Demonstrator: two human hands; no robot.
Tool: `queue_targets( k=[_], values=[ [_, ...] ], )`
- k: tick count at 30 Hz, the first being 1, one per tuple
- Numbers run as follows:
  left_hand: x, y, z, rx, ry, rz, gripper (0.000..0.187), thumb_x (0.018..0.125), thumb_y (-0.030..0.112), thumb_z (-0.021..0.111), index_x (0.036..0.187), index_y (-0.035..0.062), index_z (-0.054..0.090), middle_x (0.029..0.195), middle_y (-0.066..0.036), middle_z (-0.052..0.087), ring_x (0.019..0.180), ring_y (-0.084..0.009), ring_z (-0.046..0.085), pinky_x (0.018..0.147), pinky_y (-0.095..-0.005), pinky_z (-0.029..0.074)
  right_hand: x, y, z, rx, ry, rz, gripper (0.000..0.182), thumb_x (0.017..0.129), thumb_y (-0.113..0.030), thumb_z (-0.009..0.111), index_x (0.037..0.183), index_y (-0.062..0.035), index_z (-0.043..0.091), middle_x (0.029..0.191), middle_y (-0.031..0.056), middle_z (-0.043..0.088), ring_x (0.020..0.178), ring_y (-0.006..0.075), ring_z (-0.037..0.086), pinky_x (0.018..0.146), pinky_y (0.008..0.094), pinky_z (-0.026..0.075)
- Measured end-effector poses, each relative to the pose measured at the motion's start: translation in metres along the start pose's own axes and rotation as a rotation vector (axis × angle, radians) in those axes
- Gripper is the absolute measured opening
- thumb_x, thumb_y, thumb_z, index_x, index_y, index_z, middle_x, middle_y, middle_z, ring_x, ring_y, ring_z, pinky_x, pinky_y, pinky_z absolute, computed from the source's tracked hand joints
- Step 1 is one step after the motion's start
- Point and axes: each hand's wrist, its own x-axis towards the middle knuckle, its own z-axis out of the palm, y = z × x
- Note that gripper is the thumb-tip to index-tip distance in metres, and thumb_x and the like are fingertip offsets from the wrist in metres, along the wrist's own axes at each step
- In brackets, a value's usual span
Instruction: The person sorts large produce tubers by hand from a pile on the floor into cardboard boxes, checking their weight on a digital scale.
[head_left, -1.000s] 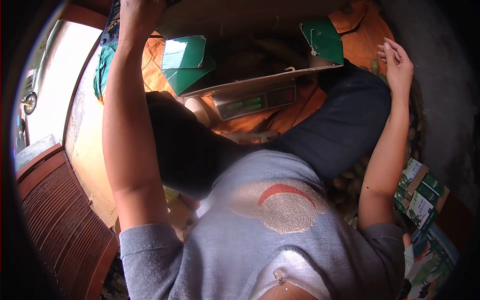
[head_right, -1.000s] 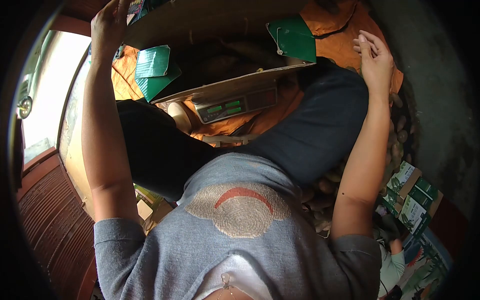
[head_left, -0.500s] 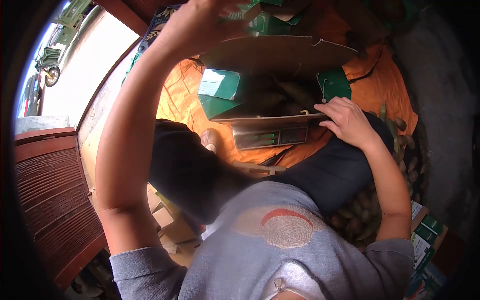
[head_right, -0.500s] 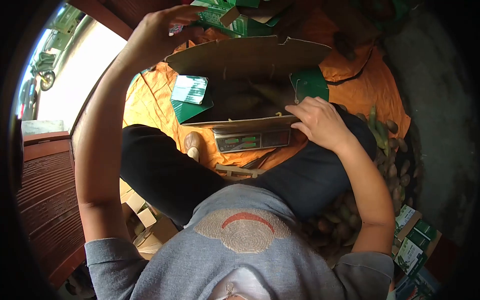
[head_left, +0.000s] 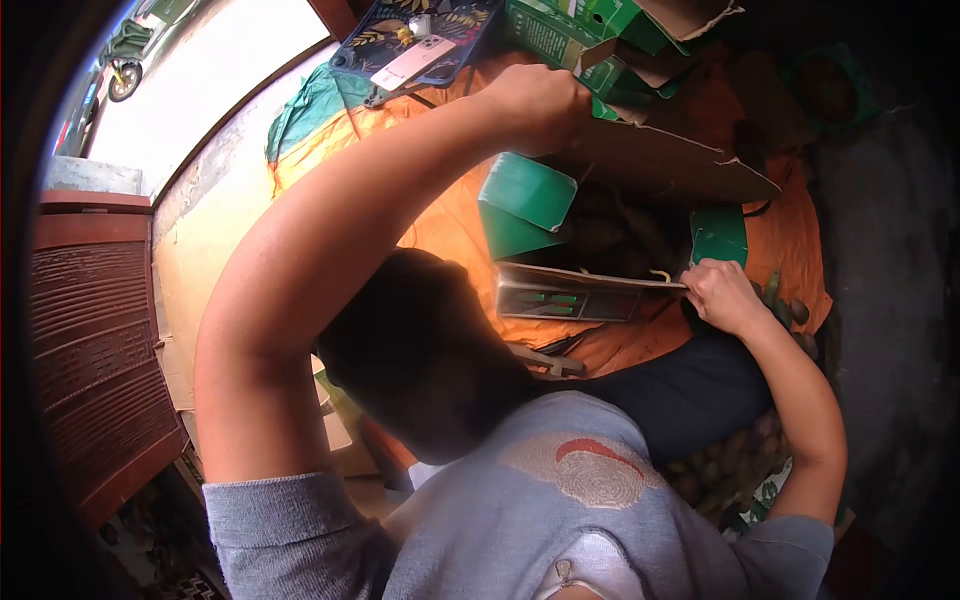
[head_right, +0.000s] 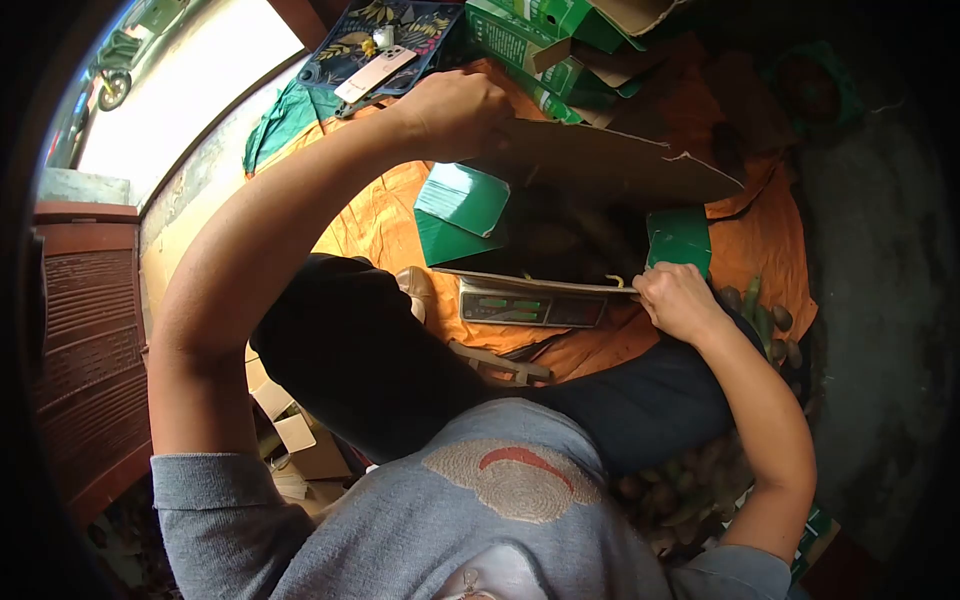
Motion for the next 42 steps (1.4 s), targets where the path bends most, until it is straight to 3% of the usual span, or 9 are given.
queue_targets(
  k=[7,13,15,18,21,26,29,36,42],
  values=[
    [-0.052,-0.052,-0.001,-0.023,0.131,-0.051,0.025,0.079,0.034,0.059,0.084,0.0108,0.067,0.076,-0.013,0.063,0.077,-0.0306,0.063,0.070,-0.0403,0.050,0.049,-0.027,-0.054,-0.073,-0.031,-0.167,0.006,0.065,-0.005,0.060,0.061,-0.0043,0.055,0.062,0.0097,0.059,0.063,0.0279,0.058,0.054,0.0407,0.045],
    [-0.136,-0.111,-0.013,-0.015,0.167,-0.289,0.029,0.079,0.032,0.064,0.083,0.0037,0.065,0.070,-0.016,0.060,0.068,-0.0327,0.060,0.063,-0.0418,0.048,0.139,-0.065,-0.104,-0.189,-0.091,-0.317,0.005,0.061,-0.003,0.061,0.062,-0.0047,0.057,0.061,0.0096,0.059,0.065,0.0282,0.060,0.055,0.0396,0.045],
    [-0.176,-0.130,-0.006,-0.050,0.225,-0.407,0.030,0.081,0.031,0.064,0.077,0.0013,0.063,0.064,-0.017,0.057,0.062,-0.0312,0.058,0.058,-0.0381,0.045,0.175,-0.082,-0.109,-0.248,-0.113,-0.397,0.006,0.059,-0.003,0.063,0.064,-0.0047,0.059,0.063,0.0097,0.060,0.067,0.0287,0.061,0.057,0.0394,0.047],
    [-0.246,-0.156,0.006,-0.234,0.219,-0.582,0.024,0.084,0.025,0.061,0.094,0.0036,0.066,0.068,-0.014,0.058,0.061,-0.0225,0.057,0.058,-0.0337,0.043,0.234,-0.111,-0.101,-0.370,-0.100,-0.500,0.008,0.058,-0.004,0.064,0.066,-0.0059,0.062,0.067,0.0110,0.062,0.071,0.0292,0.062,0.060,0.0388,0.048],
    [-0.324,-0.164,0.008,-0.114,0.266,-0.746,0.023,0.086,0.029,0.057,0.096,0.0111,0.067,0.082,-0.014,0.062,0.076,-0.0285,0.062,0.068,-0.0375,0.047,0.282,-0.167,-0.111,-0.440,-0.138,-0.608,0.008,0.062,-0.004,0.062,0.069,-0.0080,0.065,0.068,0.0113,0.063,0.072,0.0288,0.063,0.060,0.0378,0.049],
    [-0.451,-0.174,0.000,-0.058,0.306,-0.789,0.017,0.082,0.011,0.060,0.098,0.0065,0.066,0.077,-0.016,0.062,0.068,-0.0268,0.059,0.065,-0.0357,0.045,0.321,-0.267,-0.106,-0.415,-0.080,-0.827,0.010,0.071,-0.007,0.057,0.074,-0.0094,0.067,0.075,0.0096,0.066,0.076,0.0269,0.064,0.065,0.0343,0.051],
    [-0.497,-0.172,-0.025,-0.137,0.278,-0.851,0.017,0.081,0.008,0.059,0.095,0.0005,0.064,0.077,-0.018,0.063,0.064,-0.0284,0.061,0.061,-0.0302,0.046,0.336,-0.318,-0.079,-0.098,-0.001,-0.902,0.008,0.068,-0.006,0.057,0.068,-0.0089,0.064,0.068,0.0116,0.063,0.071,0.0296,0.063,0.062,0.0384,0.050],
    [-0.588,-0.182,-0.025,0.149,-0.107,-1.077,0.011,0.079,0.013,0.061,0.086,0.0055,0.065,0.076,-0.018,0.061,0.071,-0.0355,0.060,0.059,-0.0384,0.046,0.320,-0.450,0.013,0.367,0.001,-0.834,0.014,0.074,-0.018,0.054,0.069,-0.0160,0.067,0.074,0.0066,0.066,0.074,0.0251,0.065,0.063,0.0378,0.050],
    [-0.645,-0.168,0.038,0.260,-0.248,-1.084,0.014,0.074,0.004,0.054,0.083,0.0038,0.064,0.075,-0.020,0.059,0.075,-0.0374,0.057,0.064,-0.0437,0.044,0.282,-0.450,0.034,0.292,-0.130,-0.922,0.015,0.078,-0.018,0.053,0.083,-0.0140,0.066,0.079,0.0064,0.065,0.078,0.0248,0.065,0.064,0.0384,0.048]
  ],
)
